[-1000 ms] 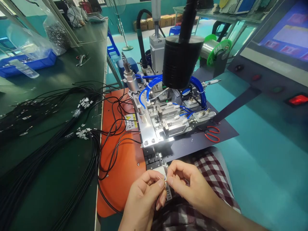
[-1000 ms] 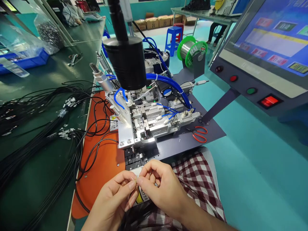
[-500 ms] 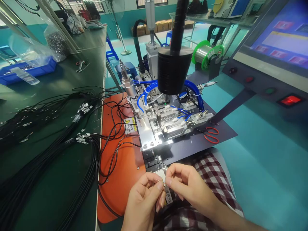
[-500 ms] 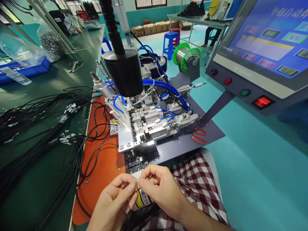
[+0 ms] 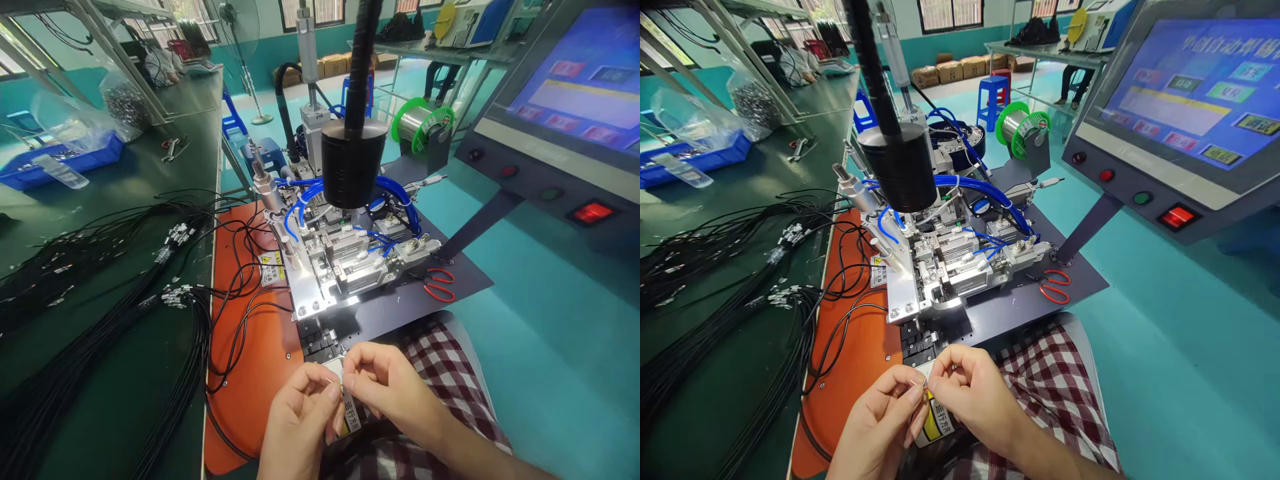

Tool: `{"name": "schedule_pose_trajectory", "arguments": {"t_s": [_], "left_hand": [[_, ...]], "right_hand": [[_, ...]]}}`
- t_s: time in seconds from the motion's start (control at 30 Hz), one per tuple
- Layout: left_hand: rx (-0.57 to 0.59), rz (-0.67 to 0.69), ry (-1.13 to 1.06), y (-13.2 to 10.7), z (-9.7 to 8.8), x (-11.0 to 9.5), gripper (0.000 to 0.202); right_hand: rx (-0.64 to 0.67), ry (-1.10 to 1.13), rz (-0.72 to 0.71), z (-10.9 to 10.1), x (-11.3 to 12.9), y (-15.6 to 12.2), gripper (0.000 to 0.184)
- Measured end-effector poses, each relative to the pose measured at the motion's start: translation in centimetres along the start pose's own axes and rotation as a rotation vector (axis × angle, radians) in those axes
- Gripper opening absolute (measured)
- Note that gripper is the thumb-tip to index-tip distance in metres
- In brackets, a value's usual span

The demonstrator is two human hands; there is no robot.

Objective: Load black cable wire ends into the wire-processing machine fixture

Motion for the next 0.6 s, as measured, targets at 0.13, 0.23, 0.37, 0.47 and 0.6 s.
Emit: {"name": "schedule_pose_trajectory", "arguments": {"t_s": [0.13,0.23,0.37,0.47,0.6], "left_hand": [[-0.003,0.022,0.005,-0.03,0.10,-0.31,0.036],[-0.004,0.036,0.002,-0.10,0.24,-0.52,0.036],[-0.010,0.039,-0.044,-0.10,0.32,-0.54,0.036],[-0.004,0.035,-0.088,0.01,0.41,-0.47,0.035],[-0.008,0.042,-0.114,0.11,0.28,-0.35,0.033]], "right_hand": [[-0.028,-0.007,-0.021,-0.20,0.54,0.05,0.015],[-0.031,-0.009,-0.019,-0.17,0.63,0.15,0.017],[0.003,0.046,-0.022,0.36,0.24,0.26,0.020],[-0.005,0.097,-0.026,0.50,-0.04,0.19,0.020],[-0.025,0.143,-0.018,0.65,-0.20,0.07,0.021]]}}
Point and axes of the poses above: each hand's wrist, its own y-axis towards the middle knuckle, its own z-axis out of the palm, x = y × z, the point moved 10 cm from there along y, towards the middle knuckle, and after that the axes turned 15 degrees about -y, right-handed, at the moved point
